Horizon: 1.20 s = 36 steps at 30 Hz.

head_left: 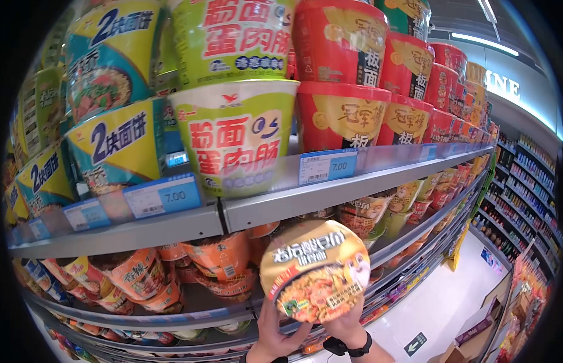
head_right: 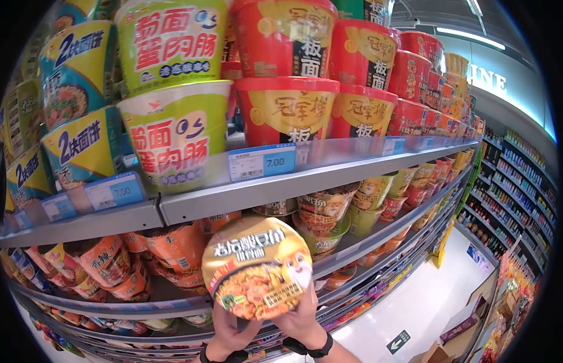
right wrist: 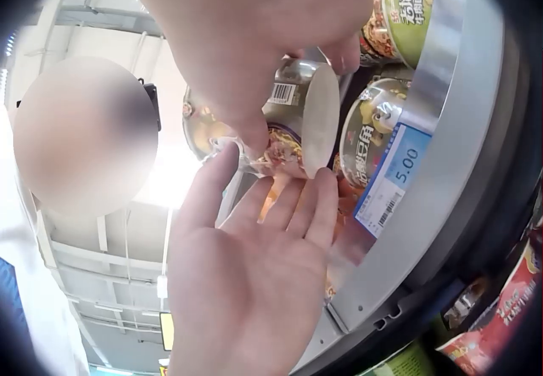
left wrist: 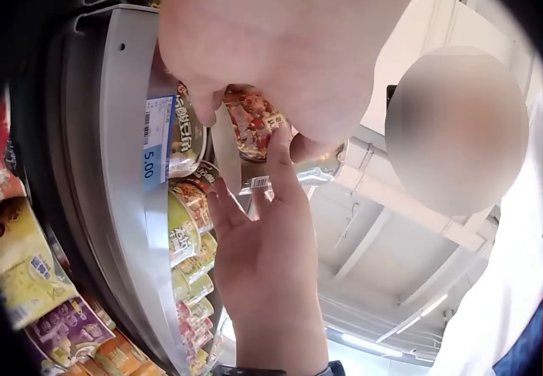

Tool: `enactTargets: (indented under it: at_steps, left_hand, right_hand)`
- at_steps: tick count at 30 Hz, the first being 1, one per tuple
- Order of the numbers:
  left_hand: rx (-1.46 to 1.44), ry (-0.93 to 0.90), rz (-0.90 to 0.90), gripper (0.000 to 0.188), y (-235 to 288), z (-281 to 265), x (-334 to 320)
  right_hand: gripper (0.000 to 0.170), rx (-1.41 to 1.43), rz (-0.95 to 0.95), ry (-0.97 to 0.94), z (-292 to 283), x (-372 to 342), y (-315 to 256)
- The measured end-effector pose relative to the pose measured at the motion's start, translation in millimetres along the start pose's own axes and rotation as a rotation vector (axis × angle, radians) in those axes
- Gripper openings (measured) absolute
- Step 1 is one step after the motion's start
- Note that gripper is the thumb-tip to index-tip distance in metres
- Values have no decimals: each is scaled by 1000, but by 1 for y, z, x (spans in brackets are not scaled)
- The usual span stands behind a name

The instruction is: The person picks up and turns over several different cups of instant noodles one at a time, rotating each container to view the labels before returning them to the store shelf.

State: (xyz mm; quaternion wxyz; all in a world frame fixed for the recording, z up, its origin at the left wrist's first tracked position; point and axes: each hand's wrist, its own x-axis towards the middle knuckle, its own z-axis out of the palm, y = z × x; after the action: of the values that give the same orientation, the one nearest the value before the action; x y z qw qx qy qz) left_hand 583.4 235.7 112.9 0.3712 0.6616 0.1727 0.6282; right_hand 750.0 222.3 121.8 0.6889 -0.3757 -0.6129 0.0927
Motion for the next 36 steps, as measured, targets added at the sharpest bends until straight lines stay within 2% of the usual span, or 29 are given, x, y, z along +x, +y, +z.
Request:
enactTargets:
  at_steps: [1, 2, 3, 4, 6, 7, 8, 10, 12, 14, 15, 17, 18, 19, 20, 21, 22, 25, 30, 33, 36]
  left_hand:
    - [126, -14, 46, 79, -2, -2, 5]
    - [251, -31, 98, 80, -6, -1, 10]
    - [271, 32, 128, 77, -11, 2, 14]
    - [275, 17, 127, 77, -14, 5, 18]
    - [495, 90, 296, 69, -14, 15, 25]
    - [537, 87, 271, 63, -13, 21, 27]
    - [545, 80, 269, 63, -15, 26, 28]
    - [735, 71, 315, 62, -21, 32, 29]
    - [785, 78, 316, 64, -22, 38, 30]
    - [1024, 73, 280, 63, -19, 43, 28]
    - [1017, 93, 278, 63, -23, 46, 29]
    - [1106, 104, 277, 63, -29, 51, 27]
    - [1188, 119, 275, 62, -31, 53, 27]
    - [1230, 134, 295, 60, -37, 53, 27]
    - [1242, 140, 294, 60, -40, 56, 28]
    - [1335, 146, 306, 59, -41, 59, 29]
    - [1428, 150, 318, 58, -42, 62, 31]
    - [1585, 171, 360, 56, -51, 63, 31]
    - [1692, 192, 371, 55, -57, 64, 30]
    - [1723, 203, 364, 57, -57, 66, 31]
    - [1723, 213, 360, 59, -56, 68, 32]
  right_hand:
    - [76, -53, -33, -22, 1, 11, 3]
    - [81, 31, -7, 10, 6, 17, 4]
    - [86, -55, -1, 11, 6, 22, 8]
    - [92, -141, 9, 11, 5, 27, 12]
    - [104, -181, -120, 123, 11, 40, 13]
    - [107, -284, -200, 133, 10, 52, 9]
    - [96, -256, -283, 224, 11, 62, 16]
    - [84, -319, -253, 165, 2, 75, 9]
    - [56, -430, -241, 126, -10, 87, 0]
    - [45, -494, -270, 45, -21, 95, 2]
    - [45, -486, -269, 47, -28, 95, 5]
    - [38, -425, -431, 62, -46, 94, 14]
    - [47, -427, -516, 145, -56, 98, 21]
    - [55, -422, -512, 260, -62, 105, 30]
    - [63, -415, -505, 374, -68, 112, 38]
    - [76, -424, -404, 393, -72, 117, 44]
    - [85, -410, -316, 387, -76, 123, 43]
    - [93, -354, -313, 344, -80, 141, 54]
    - [122, -288, -131, 191, -83, 148, 56]
    - [122, -200, -47, 149, -85, 152, 53]
    - [118, -165, -79, 174, -87, 154, 55]
